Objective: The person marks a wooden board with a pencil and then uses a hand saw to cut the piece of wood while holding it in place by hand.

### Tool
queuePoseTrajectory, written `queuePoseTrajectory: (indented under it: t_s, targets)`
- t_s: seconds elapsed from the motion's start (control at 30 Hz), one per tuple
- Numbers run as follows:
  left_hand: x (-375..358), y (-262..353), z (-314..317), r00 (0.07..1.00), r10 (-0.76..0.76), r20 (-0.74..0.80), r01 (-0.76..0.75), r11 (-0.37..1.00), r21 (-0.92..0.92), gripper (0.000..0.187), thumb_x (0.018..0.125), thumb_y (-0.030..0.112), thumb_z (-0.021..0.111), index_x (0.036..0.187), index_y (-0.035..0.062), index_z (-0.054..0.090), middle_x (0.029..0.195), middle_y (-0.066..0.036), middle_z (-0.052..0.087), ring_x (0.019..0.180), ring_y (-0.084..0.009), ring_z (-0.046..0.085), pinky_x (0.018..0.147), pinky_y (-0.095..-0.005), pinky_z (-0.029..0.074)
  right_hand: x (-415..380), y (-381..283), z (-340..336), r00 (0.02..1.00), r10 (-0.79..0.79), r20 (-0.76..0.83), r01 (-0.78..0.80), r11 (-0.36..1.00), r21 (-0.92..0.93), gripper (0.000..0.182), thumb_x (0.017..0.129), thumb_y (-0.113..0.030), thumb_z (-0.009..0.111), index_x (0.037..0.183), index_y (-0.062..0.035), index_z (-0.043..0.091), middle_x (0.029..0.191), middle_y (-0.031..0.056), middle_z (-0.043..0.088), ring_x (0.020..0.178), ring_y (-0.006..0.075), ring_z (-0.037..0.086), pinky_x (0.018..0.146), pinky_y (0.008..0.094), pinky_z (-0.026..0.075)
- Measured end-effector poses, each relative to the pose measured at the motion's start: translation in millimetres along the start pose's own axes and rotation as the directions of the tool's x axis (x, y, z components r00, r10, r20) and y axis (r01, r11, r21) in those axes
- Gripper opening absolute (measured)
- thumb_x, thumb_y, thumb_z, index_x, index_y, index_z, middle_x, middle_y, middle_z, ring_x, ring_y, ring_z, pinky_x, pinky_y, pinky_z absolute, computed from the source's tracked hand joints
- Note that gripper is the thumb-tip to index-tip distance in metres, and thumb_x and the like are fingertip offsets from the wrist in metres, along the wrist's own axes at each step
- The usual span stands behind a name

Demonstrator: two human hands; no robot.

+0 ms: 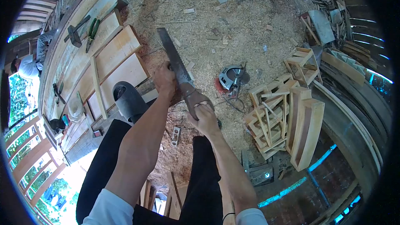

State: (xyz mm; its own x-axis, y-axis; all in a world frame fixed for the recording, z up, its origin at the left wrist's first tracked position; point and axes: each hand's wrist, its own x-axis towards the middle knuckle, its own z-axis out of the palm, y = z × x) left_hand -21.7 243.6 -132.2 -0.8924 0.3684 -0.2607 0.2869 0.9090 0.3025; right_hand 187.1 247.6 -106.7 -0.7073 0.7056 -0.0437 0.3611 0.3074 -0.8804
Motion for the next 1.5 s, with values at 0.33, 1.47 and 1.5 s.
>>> queuePoseTrajectory:
  t_s: [0.33, 1.47, 1.5]
  targets:
    - [0.0, 6.6, -12.3, 1.0, 0.015, -0.004, -0.015, 1.0, 0.008, 0.036, 0.086, 0.033, 0.048, 0.097, 0.0076, 0.071, 0.099, -0.017, 0.069, 0.097, -0.0299, 0.063, 0.098, -0.041, 0.038, 4.2, -114.8, -72.9, 0.871, 0.488, 0.049, -0.416, 0.683, 0.6, 0.044, 0.096, -0.04, 0.056, 0.074, -0.0019, 0.056, 0.055, -0.0018, 0.04, 0.046, 0.0065, 0.039, 0.042, 0.023, 0.028]
    - [0.8, 6.8, -8.1, 0.999, 0.037, -0.036, -0.038, 0.999, -0.021, 0.029, 0.083, 0.028, 0.049, 0.087, 0.0044, 0.065, 0.095, -0.017, 0.067, 0.096, -0.0313, 0.061, 0.093, -0.0412, 0.041, 24.5, -169.2, -102.3, 0.722, 0.667, 0.183, -0.669, 0.741, -0.062, 0.05, 0.097, -0.036, 0.053, 0.062, -0.0003, 0.053, 0.05, -0.0016, 0.044, 0.048, 0.006, 0.04, 0.044, 0.0292, 0.031]
    - [1.3, 7.2, -8.8, 0.999, 0.033, -0.035, -0.033, 0.999, -0.022, 0.029, 0.083, 0.028, 0.049, 0.087, 0.0044, 0.065, 0.095, -0.017, 0.067, 0.096, -0.0313, 0.061, 0.093, -0.0412, 0.041, 25.9, -172.1, -102.8, 0.725, 0.665, 0.18, -0.664, 0.744, -0.076, 0.05, 0.097, -0.036, 0.053, 0.062, -0.0006, 0.053, 0.05, -0.0016, 0.044, 0.048, 0.0061, 0.04, 0.045, 0.0293, 0.031]
